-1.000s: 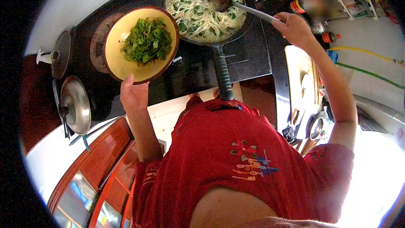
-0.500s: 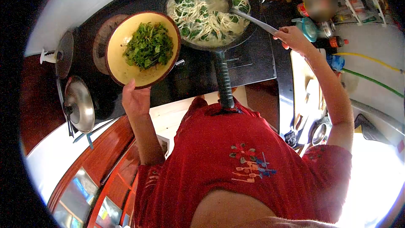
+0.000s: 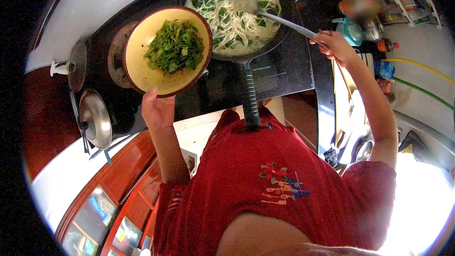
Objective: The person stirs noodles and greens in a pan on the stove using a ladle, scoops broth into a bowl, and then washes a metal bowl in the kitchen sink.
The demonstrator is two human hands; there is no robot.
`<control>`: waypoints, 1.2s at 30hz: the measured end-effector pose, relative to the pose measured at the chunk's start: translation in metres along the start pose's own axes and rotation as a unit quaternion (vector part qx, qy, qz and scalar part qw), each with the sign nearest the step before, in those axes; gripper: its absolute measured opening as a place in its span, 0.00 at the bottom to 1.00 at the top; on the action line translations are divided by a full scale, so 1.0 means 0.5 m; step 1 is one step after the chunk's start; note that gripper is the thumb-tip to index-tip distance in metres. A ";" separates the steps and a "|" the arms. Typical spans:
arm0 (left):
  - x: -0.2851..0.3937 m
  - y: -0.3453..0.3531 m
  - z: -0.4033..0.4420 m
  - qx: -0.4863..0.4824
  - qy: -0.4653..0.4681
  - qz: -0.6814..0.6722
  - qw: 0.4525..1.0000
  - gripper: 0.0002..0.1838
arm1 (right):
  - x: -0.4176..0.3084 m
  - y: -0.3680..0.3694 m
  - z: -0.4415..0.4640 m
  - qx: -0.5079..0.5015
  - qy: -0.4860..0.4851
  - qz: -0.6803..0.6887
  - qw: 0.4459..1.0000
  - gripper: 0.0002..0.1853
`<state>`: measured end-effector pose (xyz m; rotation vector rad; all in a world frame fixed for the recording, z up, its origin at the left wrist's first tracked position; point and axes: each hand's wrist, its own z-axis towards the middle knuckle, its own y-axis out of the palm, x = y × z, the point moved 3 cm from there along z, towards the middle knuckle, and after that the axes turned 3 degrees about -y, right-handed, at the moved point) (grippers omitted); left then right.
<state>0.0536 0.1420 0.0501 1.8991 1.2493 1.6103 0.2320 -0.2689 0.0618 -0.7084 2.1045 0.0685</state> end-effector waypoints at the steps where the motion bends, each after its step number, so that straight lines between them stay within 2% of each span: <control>1: 0.000 0.002 0.001 -0.006 0.001 0.001 1.000 0.30 | 0.003 -0.006 -0.004 -0.004 -0.001 0.009 1.000 0.12; 6: -0.001 0.009 0.008 0.004 0.007 0.015 1.000 0.30 | -0.020 -0.012 -0.046 -0.002 0.021 0.057 0.998 0.13; 9: -0.001 0.022 0.017 -0.011 0.008 0.036 0.999 0.31 | -0.040 -0.024 -0.070 0.006 -0.016 0.029 0.999 0.14; 12: 0.001 0.025 0.028 -0.005 -0.004 0.036 0.999 0.31 | -0.063 -0.035 -0.100 0.019 -0.007 0.024 0.999 0.14; 16: -0.001 0.031 0.069 -0.009 0.000 0.133 0.991 0.33 | -0.090 -0.042 -0.137 0.034 -0.005 0.009 0.999 0.15; 19: 0.011 0.057 0.117 0.025 -0.011 0.319 0.947 0.36 | -0.088 -0.052 -0.151 0.022 -0.013 0.025 0.999 0.15; 20: 0.020 0.076 0.133 -0.015 0.011 0.359 0.933 0.37 | -0.090 -0.053 -0.155 0.018 -0.013 0.033 0.999 0.16; 21: 0.024 0.091 0.151 -0.056 0.031 0.398 0.915 0.38 | -0.091 -0.054 -0.157 0.013 -0.012 0.043 0.999 0.16; 22: 0.031 0.089 0.173 -0.047 0.052 0.467 0.881 0.42 | -0.092 -0.053 -0.162 0.020 -0.007 0.038 0.999 0.16; 23: 0.028 0.116 0.188 -0.117 0.115 0.470 0.867 0.45 | -0.092 -0.053 -0.167 0.026 -0.003 0.033 0.999 0.16; 25: 0.026 0.144 0.214 -0.157 0.165 0.556 0.799 0.47 | -0.091 -0.053 -0.171 0.029 -0.003 0.023 0.999 0.16; 28: 0.029 0.224 0.210 -0.177 0.332 0.748 0.546 0.46 | -0.079 -0.055 -0.173 0.021 -0.007 0.015 1.000 0.16; 31: 0.023 0.310 0.193 -0.198 0.324 0.817 0.433 0.46 | -0.061 -0.057 -0.174 0.017 -0.013 0.014 1.000 0.16; 32: 0.034 0.351 0.184 -0.165 0.236 0.844 0.452 0.56 | -0.052 -0.058 -0.173 0.013 -0.021 0.013 1.000 0.16; 36: 0.031 0.373 0.209 -0.170 0.252 0.863 0.403 0.55 | -0.042 -0.057 -0.181 0.024 -0.030 0.002 0.999 0.16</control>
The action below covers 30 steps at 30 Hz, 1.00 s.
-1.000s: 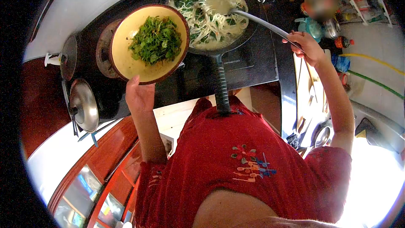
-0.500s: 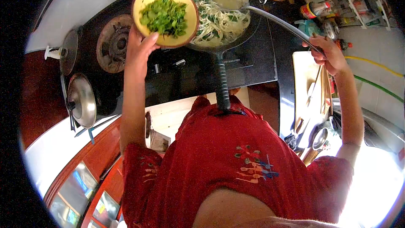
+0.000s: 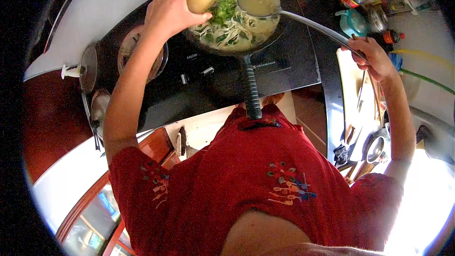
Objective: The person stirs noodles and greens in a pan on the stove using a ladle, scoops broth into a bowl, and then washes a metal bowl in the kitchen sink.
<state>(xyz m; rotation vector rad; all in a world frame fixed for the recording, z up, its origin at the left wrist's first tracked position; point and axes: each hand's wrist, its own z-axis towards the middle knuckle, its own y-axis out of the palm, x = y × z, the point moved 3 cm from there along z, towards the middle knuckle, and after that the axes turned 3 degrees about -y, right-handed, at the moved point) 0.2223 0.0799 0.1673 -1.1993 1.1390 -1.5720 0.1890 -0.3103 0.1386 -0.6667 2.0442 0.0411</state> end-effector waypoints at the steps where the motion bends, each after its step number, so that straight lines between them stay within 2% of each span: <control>1: -0.005 0.001 0.005 0.012 -0.001 -0.002 1.000 0.54 | -0.001 0.000 -0.002 -0.002 -0.004 0.000 1.000 0.16; 4: 0.001 -0.004 0.017 0.043 0.003 -0.024 0.999 0.53 | -0.005 -0.005 -0.010 0.010 -0.011 -0.001 1.000 0.15; 7: -0.090 0.076 0.037 0.010 -0.005 -0.308 0.951 0.46 | -0.016 -0.012 -0.018 0.006 -0.012 -0.005 1.000 0.15; 10: -0.107 0.117 0.014 -0.004 -0.137 -0.447 0.884 0.48 | -0.037 -0.019 -0.028 -0.005 -0.023 -0.004 1.000 0.16; 12: -0.110 0.153 -0.016 -0.001 -0.206 -0.530 0.822 0.50 | -0.059 -0.017 -0.039 0.009 -0.020 -0.009 1.000 0.16; 15: -0.087 0.192 -0.059 -0.005 -0.223 -0.671 0.707 0.41 | -0.094 -0.012 -0.052 0.001 -0.032 -0.011 0.999 0.16; 17: -0.080 0.232 -0.085 0.006 -0.250 -0.756 0.605 0.31 | -0.120 0.002 -0.057 -0.002 -0.039 -0.027 0.999 0.16; 19: -0.066 0.253 -0.105 0.013 -0.286 -0.790 0.542 0.29 | -0.140 0.015 -0.054 -0.030 -0.045 -0.024 0.998 0.16; 23: -0.029 0.250 -0.123 0.037 -0.308 -0.796 0.520 0.30 | -0.171 0.049 -0.052 -0.058 -0.042 -0.033 0.997 0.14; 24: -0.020 0.245 -0.125 0.051 -0.294 -0.788 0.538 0.33 | -0.176 0.054 -0.051 -0.064 -0.046 -0.045 0.996 0.14; 27: -0.006 0.232 -0.126 0.038 -0.230 -0.837 0.495 0.36 | -0.189 0.071 -0.051 -0.072 -0.061 -0.091 0.991 0.15; 30: -0.009 0.222 -0.130 0.047 -0.210 -0.855 0.472 0.36 | -0.210 0.091 -0.067 -0.053 -0.086 -0.178 0.979 0.15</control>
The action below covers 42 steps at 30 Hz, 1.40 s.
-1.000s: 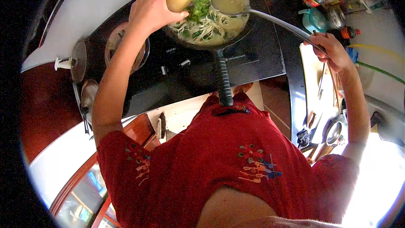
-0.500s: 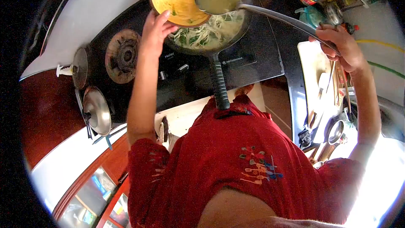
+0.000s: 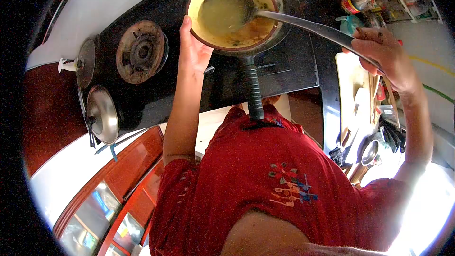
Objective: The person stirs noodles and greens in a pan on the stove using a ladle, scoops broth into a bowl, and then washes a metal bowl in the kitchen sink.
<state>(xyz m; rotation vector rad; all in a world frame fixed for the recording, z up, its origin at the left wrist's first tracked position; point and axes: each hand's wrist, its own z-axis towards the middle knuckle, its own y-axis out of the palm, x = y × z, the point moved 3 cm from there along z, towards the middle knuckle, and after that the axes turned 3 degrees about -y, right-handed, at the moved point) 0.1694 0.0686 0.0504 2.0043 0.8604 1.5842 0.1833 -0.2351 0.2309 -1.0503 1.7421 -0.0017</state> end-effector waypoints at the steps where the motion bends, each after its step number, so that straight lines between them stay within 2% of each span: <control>1: 0.001 -0.002 0.000 -0.001 0.006 -0.007 1.000 0.36 | -0.008 0.002 -0.004 0.008 -0.010 -0.044 0.999 0.15; 2: 0.001 -0.005 -0.001 0.003 0.005 -0.026 1.000 0.35 | -0.016 0.008 -0.009 0.015 -0.021 -0.088 0.996 0.15; 5: 0.000 -0.012 -0.009 0.020 -0.004 -0.079 0.997 0.34 | -0.054 0.032 -0.036 0.109 -0.154 -0.246 0.951 0.12; 6: 0.000 -0.010 -0.015 0.030 -0.012 -0.093 0.995 0.34 | -0.071 0.038 -0.049 0.134 -0.164 -0.281 0.936 0.07; 10: -0.008 -0.013 -0.020 0.015 -0.019 -0.145 0.989 0.33 | -0.106 0.052 -0.090 0.198 -0.225 -0.376 0.877 0.06; 13: -0.011 -0.005 -0.028 -0.005 -0.028 -0.145 0.989 0.34 | -0.111 0.049 -0.111 0.207 -0.140 -0.301 0.920 0.07; 14: -0.012 -0.005 -0.028 -0.002 -0.038 -0.148 0.988 0.34 | -0.110 0.046 -0.115 0.220 -0.180 -0.334 0.899 0.07; 18: -0.016 0.002 -0.024 -0.002 -0.067 -0.149 0.987 0.34 | -0.096 0.021 -0.132 0.248 -0.149 -0.290 0.912 0.06; 21: -0.023 0.012 -0.021 -0.008 -0.072 -0.140 0.987 0.34 | -0.081 0.000 -0.142 0.258 -0.044 -0.239 0.935 0.06; 24: -0.029 0.019 -0.019 -0.015 -0.085 -0.133 0.987 0.35 | -0.067 -0.009 -0.140 0.277 -0.130 -0.249 0.919 0.06; 27: -0.030 0.014 -0.019 -0.014 -0.091 -0.120 0.989 0.34 | -0.051 -0.018 -0.142 0.276 -0.069 -0.208 0.936 0.07; 31: -0.009 0.011 -0.012 -0.003 -0.088 -0.075 0.993 0.34 | -0.041 -0.029 -0.138 0.267 -0.084 -0.221 0.934 0.08; 36: -0.006 0.019 0.011 0.020 -0.033 -0.003 0.999 0.31 | -0.025 -0.029 -0.130 0.281 -0.090 -0.197 0.935 0.08; 40: -0.012 0.014 0.015 -0.003 -0.027 -0.044 0.999 0.31 | -0.038 -0.016 -0.126 0.274 -0.077 -0.235 0.929 0.07; 42: -0.006 0.020 0.016 0.001 -0.017 -0.075 0.997 0.31 | -0.052 -0.008 -0.129 0.257 -0.067 -0.213 0.940 0.07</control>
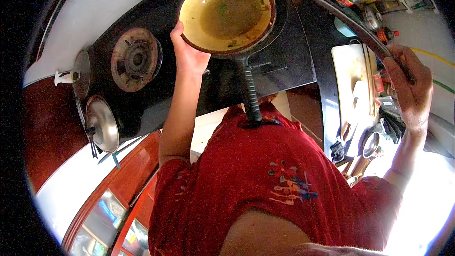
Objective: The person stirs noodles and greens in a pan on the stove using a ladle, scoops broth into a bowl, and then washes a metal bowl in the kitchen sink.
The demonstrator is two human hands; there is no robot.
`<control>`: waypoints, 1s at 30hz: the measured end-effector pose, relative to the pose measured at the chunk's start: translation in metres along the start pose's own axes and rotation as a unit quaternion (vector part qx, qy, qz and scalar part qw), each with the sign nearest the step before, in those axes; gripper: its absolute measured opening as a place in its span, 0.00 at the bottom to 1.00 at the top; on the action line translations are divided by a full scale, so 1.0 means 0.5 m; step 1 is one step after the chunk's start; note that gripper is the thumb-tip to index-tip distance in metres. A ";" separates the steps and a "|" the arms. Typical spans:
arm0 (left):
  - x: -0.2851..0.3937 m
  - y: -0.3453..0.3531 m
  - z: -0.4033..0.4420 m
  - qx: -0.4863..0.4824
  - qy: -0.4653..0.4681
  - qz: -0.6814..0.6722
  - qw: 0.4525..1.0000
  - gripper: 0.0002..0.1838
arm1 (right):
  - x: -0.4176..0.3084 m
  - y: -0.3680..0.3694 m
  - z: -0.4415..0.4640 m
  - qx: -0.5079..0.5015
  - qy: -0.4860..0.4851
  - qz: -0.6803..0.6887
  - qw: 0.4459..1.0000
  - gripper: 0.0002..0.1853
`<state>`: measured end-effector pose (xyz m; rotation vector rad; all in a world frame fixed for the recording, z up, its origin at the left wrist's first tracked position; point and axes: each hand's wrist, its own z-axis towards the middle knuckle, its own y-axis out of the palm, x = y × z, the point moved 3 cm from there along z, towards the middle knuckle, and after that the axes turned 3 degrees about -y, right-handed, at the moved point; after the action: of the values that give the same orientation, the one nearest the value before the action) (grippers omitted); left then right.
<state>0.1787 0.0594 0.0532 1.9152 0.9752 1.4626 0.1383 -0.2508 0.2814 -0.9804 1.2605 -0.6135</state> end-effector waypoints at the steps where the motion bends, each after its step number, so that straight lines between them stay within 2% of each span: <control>1: -0.001 0.000 0.001 0.009 -0.005 -0.016 1.000 0.30 | -0.001 -0.001 0.001 -0.002 -0.004 -0.005 1.000 0.07; 3: -0.006 0.000 0.001 0.026 -0.013 -0.048 0.998 0.30 | -0.004 -0.003 0.003 -0.006 -0.012 -0.015 1.000 0.07; 6: -0.015 0.005 0.001 0.029 0.004 -0.057 0.998 0.30 | -0.015 -0.004 -0.001 -0.002 0.026 0.001 1.000 0.07; 9: -0.018 0.009 -0.004 0.043 0.031 -0.055 0.997 0.30 | -0.020 0.005 0.000 0.012 -0.004 0.014 1.000 0.07; 11: -0.014 0.016 -0.012 0.055 0.051 -0.051 0.996 0.30 | -0.025 0.021 0.002 0.001 0.018 0.050 0.999 0.09; 16: -0.021 0.020 -0.014 0.051 0.091 -0.050 0.993 0.30 | -0.011 0.051 0.014 -0.053 0.090 0.127 0.986 0.13; 19: -0.030 0.022 -0.012 0.044 0.109 -0.038 0.992 0.31 | 0.011 0.058 0.038 -0.118 0.160 0.220 0.955 0.14; 20: -0.030 0.026 -0.014 0.041 0.114 -0.033 0.992 0.31 | 0.014 0.053 0.045 -0.166 0.169 0.257 0.937 0.18; 26: -0.026 0.025 -0.017 0.025 0.121 -0.017 0.992 0.33 | 0.012 0.051 0.039 -0.106 0.218 0.310 0.919 0.19; 30: -0.033 0.029 -0.019 0.031 0.104 -0.036 0.993 0.34 | -0.026 0.031 0.048 -0.160 0.199 0.288 0.923 0.16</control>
<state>0.1702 0.0376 0.0573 1.7761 1.1840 1.6298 0.1566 -0.2260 0.2744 -0.7008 1.9589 -0.1404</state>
